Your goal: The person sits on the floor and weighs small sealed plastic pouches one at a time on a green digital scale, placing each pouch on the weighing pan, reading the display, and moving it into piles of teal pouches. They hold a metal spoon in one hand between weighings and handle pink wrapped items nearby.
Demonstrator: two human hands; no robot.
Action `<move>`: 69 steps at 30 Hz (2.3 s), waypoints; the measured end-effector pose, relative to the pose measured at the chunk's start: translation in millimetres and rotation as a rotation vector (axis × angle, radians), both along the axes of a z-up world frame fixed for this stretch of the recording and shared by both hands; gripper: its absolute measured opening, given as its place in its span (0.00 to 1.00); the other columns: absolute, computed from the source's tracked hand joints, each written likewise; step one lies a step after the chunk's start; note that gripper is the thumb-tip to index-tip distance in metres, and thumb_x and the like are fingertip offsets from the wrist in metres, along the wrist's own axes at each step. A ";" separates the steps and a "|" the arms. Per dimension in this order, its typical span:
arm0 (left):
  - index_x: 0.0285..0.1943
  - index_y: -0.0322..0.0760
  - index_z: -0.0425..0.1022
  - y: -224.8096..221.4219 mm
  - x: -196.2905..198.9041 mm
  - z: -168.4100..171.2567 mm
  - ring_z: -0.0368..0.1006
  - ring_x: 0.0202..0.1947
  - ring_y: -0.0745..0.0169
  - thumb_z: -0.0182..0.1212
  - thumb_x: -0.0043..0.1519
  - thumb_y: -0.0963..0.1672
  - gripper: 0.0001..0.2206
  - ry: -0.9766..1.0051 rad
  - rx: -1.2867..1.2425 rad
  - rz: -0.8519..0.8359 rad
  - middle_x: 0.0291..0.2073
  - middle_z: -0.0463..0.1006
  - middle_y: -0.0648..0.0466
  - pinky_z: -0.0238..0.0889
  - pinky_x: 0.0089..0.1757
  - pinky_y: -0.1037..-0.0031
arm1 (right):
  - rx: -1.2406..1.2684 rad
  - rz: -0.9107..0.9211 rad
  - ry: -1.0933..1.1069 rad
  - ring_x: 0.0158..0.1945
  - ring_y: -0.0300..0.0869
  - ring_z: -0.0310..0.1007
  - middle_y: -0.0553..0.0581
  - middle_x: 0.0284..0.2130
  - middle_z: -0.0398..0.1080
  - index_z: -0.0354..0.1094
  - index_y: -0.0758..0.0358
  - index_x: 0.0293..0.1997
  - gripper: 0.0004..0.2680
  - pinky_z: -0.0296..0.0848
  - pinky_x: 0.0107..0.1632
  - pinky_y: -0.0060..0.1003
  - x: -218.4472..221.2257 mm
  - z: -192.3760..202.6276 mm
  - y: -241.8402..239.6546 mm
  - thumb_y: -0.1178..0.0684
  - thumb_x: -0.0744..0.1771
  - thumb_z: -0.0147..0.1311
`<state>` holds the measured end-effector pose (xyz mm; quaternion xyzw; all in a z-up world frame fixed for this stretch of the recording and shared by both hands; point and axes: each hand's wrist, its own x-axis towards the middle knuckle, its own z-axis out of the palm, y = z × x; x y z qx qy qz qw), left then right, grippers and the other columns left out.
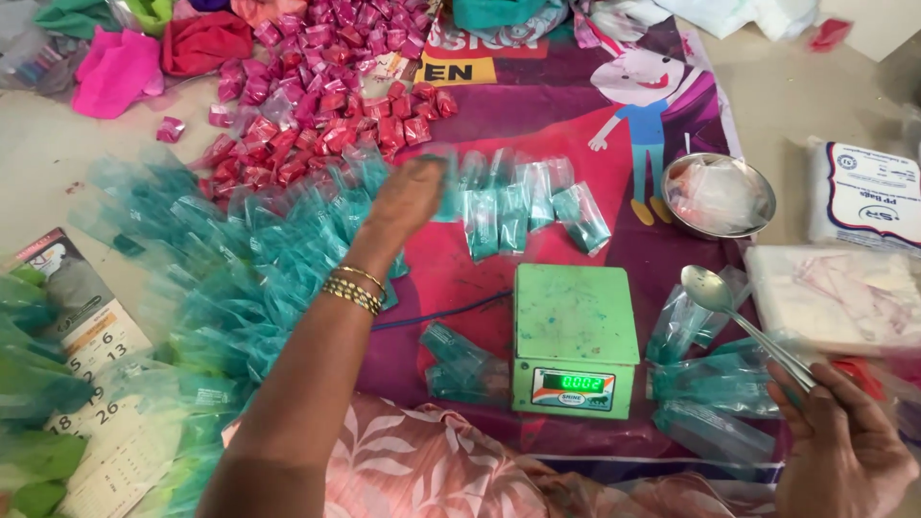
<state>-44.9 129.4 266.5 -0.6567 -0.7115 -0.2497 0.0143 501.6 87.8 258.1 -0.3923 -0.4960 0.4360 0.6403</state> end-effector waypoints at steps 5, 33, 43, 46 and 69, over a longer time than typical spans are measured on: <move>0.42 0.33 0.77 11.8 -34.4 -60.8 0.77 0.45 0.33 0.57 0.63 0.37 0.04 0.147 -0.051 0.242 0.44 0.80 0.36 0.72 0.44 0.50 | -0.026 0.015 -0.011 0.54 0.62 0.77 0.76 0.49 0.71 0.64 0.90 0.54 0.06 0.82 0.60 0.48 -6.4 -1.3 3.5 0.71 0.75 0.44; 0.53 0.35 0.79 -18.4 47.8 11.1 0.76 0.49 0.37 0.66 0.59 0.43 0.14 -0.086 0.047 0.044 0.46 0.81 0.38 0.69 0.50 0.54 | -0.081 0.004 -0.042 0.54 0.55 0.78 0.71 0.46 0.72 0.65 0.86 0.55 0.07 0.81 0.55 0.41 -4.9 1.1 -5.0 0.66 0.75 0.48; 0.43 0.36 0.78 -65.4 71.5 -99.8 0.76 0.46 0.36 0.69 0.57 0.52 0.17 -0.165 -0.146 0.293 0.41 0.81 0.43 0.71 0.44 0.50 | -0.104 0.010 -0.112 0.53 0.52 0.78 0.69 0.47 0.73 0.65 0.85 0.55 0.07 0.80 0.55 0.38 -10.7 4.4 -9.7 0.64 0.75 0.47; 0.45 0.41 0.80 -47.3 55.5 -133.1 0.77 0.45 0.37 0.64 0.62 0.48 0.10 -0.174 -0.077 0.307 0.41 0.82 0.43 0.71 0.44 0.50 | -0.090 0.012 -0.114 0.53 0.52 0.78 0.68 0.47 0.72 0.65 0.85 0.55 0.07 0.80 0.55 0.38 -14.4 5.3 -8.2 0.64 0.75 0.47; 0.42 0.38 0.79 -57.7 98.8 -55.6 0.78 0.43 0.37 0.62 0.62 0.45 0.07 -0.150 0.076 0.161 0.40 0.82 0.43 0.71 0.44 0.51 | -0.099 0.008 -0.106 0.52 0.50 0.78 0.63 0.48 0.72 0.66 0.81 0.58 0.08 0.80 0.55 0.39 -18.0 13.1 -15.1 0.64 0.74 0.48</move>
